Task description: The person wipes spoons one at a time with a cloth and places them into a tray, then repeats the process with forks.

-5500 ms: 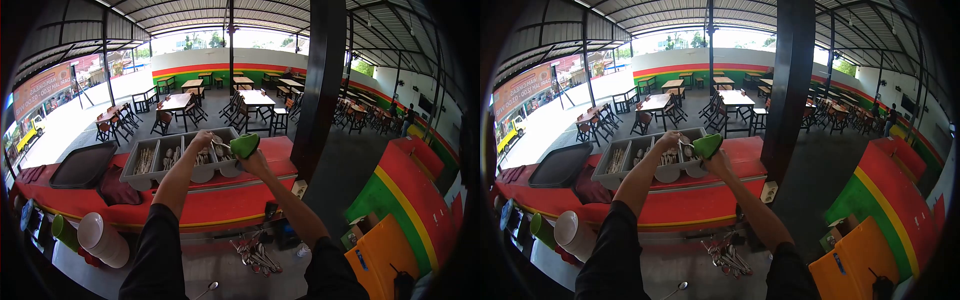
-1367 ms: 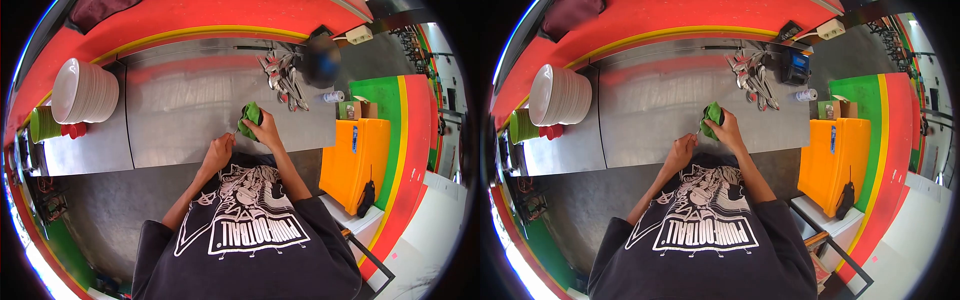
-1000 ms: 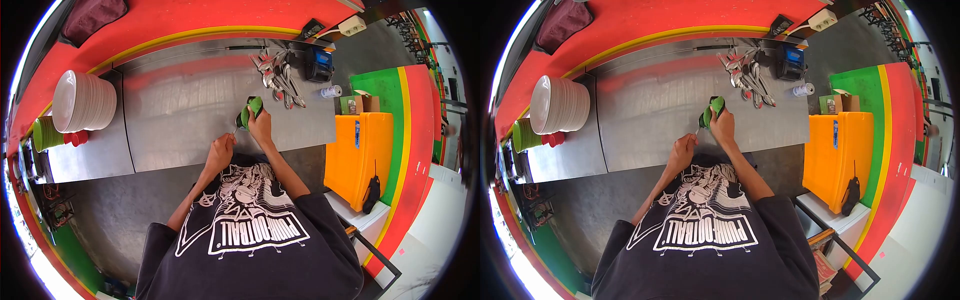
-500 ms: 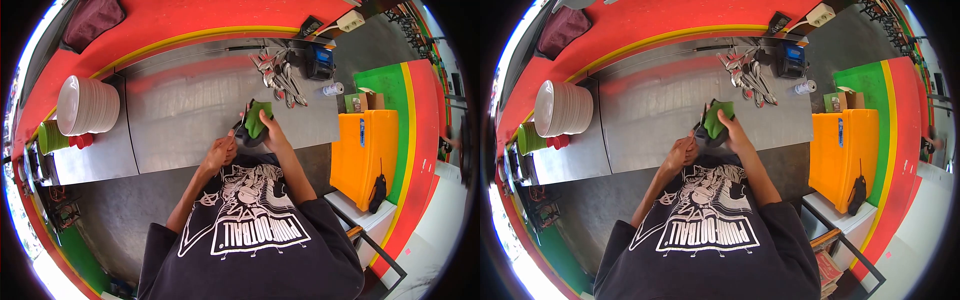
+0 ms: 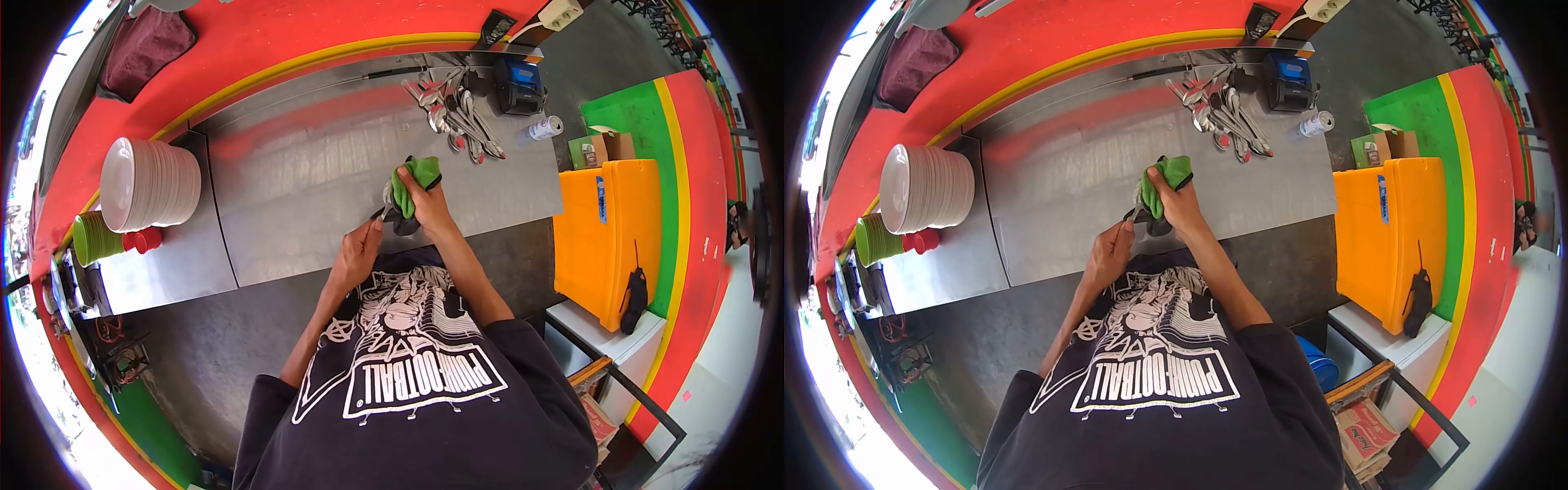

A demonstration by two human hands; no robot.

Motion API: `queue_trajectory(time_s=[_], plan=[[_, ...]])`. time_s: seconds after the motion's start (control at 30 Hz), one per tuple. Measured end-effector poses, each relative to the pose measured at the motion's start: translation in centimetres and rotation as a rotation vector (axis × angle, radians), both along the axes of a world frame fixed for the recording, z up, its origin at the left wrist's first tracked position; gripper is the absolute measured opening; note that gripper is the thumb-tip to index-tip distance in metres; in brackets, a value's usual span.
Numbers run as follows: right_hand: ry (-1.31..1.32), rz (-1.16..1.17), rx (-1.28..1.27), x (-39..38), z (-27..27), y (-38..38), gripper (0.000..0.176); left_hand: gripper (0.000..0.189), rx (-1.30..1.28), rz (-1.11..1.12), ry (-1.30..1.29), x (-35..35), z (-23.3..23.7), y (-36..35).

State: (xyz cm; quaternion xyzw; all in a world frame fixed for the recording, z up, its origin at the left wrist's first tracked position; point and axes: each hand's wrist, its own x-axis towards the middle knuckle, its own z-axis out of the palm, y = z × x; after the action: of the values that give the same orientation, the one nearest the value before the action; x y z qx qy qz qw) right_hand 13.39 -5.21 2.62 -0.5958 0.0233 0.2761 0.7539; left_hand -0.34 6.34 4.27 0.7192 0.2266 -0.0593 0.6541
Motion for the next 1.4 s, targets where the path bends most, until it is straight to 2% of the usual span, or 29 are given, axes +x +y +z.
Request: queue_trajectory(time_s=[0.07, 0.17, 0.2, 0.23, 0.3, 0.43, 0.47, 0.57, 0.67, 0.77, 0.87, 1.07, 1.17, 1.27, 1.37, 1.4], plan=[[0.002, 0.003, -0.047, -0.1, -1.0, 0.0, 0.02, 0.038, 0.064, 0.011, -0.01, -0.1, 0.1, 0.0], [-0.162, -0.125, -0.193, -0.7, -3.2, -0.2, 0.021, 0.038, 0.054, 0.014, 0.01, -0.7, 0.4, 0.0], [-0.194, -0.226, -0.363, -0.3, -4.8, -1.0, 0.025, 0.038, 0.002, 0.023, 0.015, -1.1, 0.4, 0.1], [-0.12, -0.35, -0.325, 0.1, -5.2, -1.8, 0.027, 0.038, -0.046, 0.034, 0.022, -1.4, 0.4, 0.2], [0.03, -0.567, -0.233, 0.7, -5.8, -3.3, 0.03, 0.039, 0.036, 0.071, -0.01, -2.0, 0.0, 0.4], [0.084, -0.363, 0.019, 0.1, -2.2, -4.3, 0.032, 0.04, 0.146, 0.115, 0.019, -2.7, -0.8, 0.3], [0.025, -0.259, -0.011, -0.4, -1.7, -4.0, 0.039, 0.04, 0.165, 0.115, 0.027, -2.8, -0.8, 0.1], [-0.052, -0.008, 0.018, -2.6, -2.2, -1.3, 0.036, 0.039, 0.312, 0.06, 0.05, -2.5, 0.3, -1.1], [-0.214, 0.066, -0.293, -3.9, -0.4, 0.8, 0.033, 0.037, 0.337, 0.082, 0.044, -2.3, 1.5, -1.6], [-0.285, 0.144, -0.431, -3.5, 1.4, 1.3, 0.032, 0.037, 0.395, 0.059, 0.05, -3.1, 2.1, -0.7], [-0.294, 0.154, -0.428, -3.1, 0.9, 1.3, 0.032, 0.037, 0.455, 0.019, 0.053, -3.6, 2.6, -0.4], [-0.064, 0.127, -0.302, -3.7, -2.7, -0.5, 0.034, 0.04, 0.428, -0.03, -0.061, -4.7, 2.0, -0.3], [-0.067, -0.076, -0.299, -3.8, -2.8, -0.6, 0.032, 0.043, 0.421, -0.054, -0.074, -5.2, 1.8, -0.2], [0.123, -0.225, -0.325, -1.2, -7.3, -4.8, 0.029, 0.046, 0.217, 0.042, -0.036, -5.6, 3.0, 0.3], [0.271, -0.21, -0.004, -0.8, -6.9, -7.4, 0.027, 0.051, 0.128, 0.144, 0.055, -4.9, 2.7, 0.2], [0.318, -0.151, 0.13, -0.9, -7.3, -8.1, 0.032, 0.051, 0.085, 0.137, 0.042, -4.9, 2.5, 0.2]])
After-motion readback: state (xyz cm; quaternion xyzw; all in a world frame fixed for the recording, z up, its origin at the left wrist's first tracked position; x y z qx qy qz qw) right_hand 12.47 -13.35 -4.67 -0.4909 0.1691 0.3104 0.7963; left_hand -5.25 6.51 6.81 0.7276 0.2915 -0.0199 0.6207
